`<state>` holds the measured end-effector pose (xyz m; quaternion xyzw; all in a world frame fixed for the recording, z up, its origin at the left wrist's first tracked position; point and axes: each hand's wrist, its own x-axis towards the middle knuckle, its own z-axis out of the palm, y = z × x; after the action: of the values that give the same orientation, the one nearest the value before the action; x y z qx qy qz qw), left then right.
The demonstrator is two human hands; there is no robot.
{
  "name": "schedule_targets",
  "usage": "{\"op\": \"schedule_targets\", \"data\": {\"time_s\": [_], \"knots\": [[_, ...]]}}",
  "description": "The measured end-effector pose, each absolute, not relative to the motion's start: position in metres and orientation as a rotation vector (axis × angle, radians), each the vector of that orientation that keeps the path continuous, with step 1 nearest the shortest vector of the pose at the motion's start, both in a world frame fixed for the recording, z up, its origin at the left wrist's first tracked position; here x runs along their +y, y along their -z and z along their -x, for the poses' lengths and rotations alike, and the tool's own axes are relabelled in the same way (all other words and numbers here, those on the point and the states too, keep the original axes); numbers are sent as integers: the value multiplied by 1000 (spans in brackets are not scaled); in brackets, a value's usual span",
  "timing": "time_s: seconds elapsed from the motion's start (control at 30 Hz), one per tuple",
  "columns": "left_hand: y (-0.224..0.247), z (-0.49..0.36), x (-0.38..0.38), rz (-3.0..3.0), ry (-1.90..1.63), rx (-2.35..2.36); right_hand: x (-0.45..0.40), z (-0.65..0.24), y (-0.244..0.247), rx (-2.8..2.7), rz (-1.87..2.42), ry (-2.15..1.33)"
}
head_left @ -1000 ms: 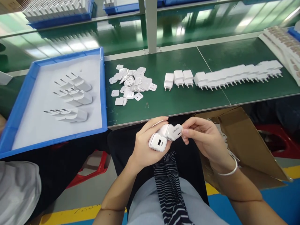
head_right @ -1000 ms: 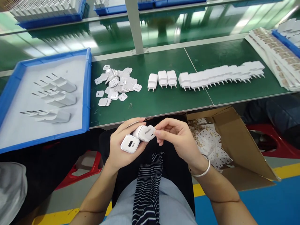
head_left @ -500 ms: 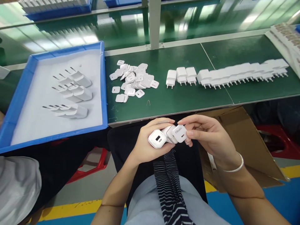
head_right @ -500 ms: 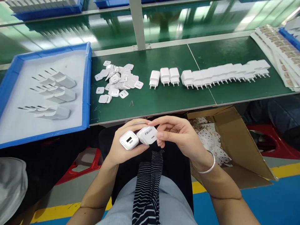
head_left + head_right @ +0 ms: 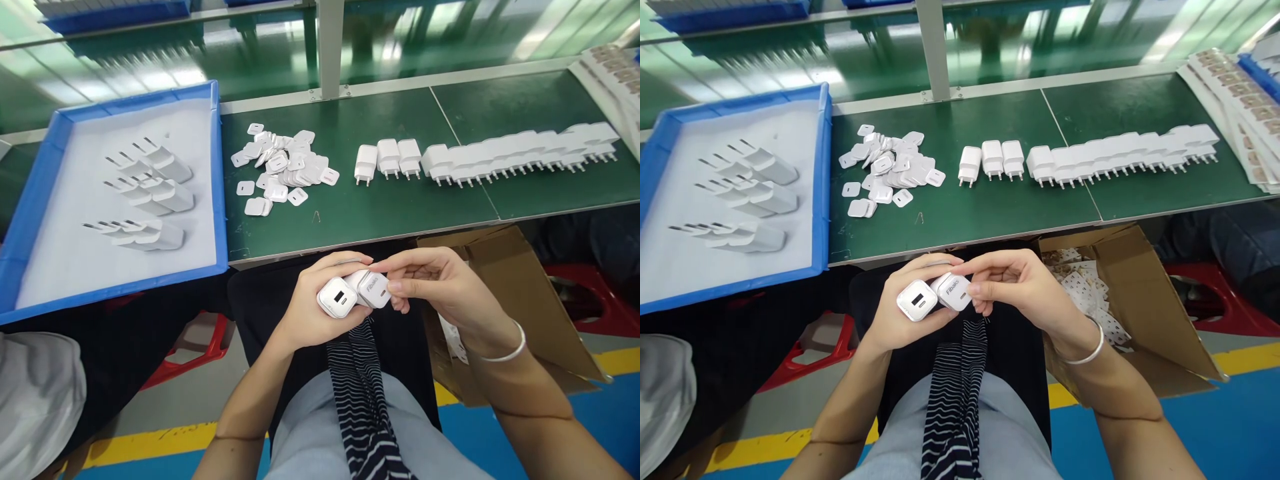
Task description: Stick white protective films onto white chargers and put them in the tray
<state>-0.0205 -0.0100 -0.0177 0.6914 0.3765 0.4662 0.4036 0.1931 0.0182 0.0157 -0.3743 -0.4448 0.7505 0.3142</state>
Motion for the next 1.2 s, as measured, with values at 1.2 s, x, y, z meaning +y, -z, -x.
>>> {"op": "schedule_targets", "data": {"time_s": [1.2], "knots": [[14,17,-12,-1820,-1134,1013,15,-191,-18,-1178,1120,-1925]]}}
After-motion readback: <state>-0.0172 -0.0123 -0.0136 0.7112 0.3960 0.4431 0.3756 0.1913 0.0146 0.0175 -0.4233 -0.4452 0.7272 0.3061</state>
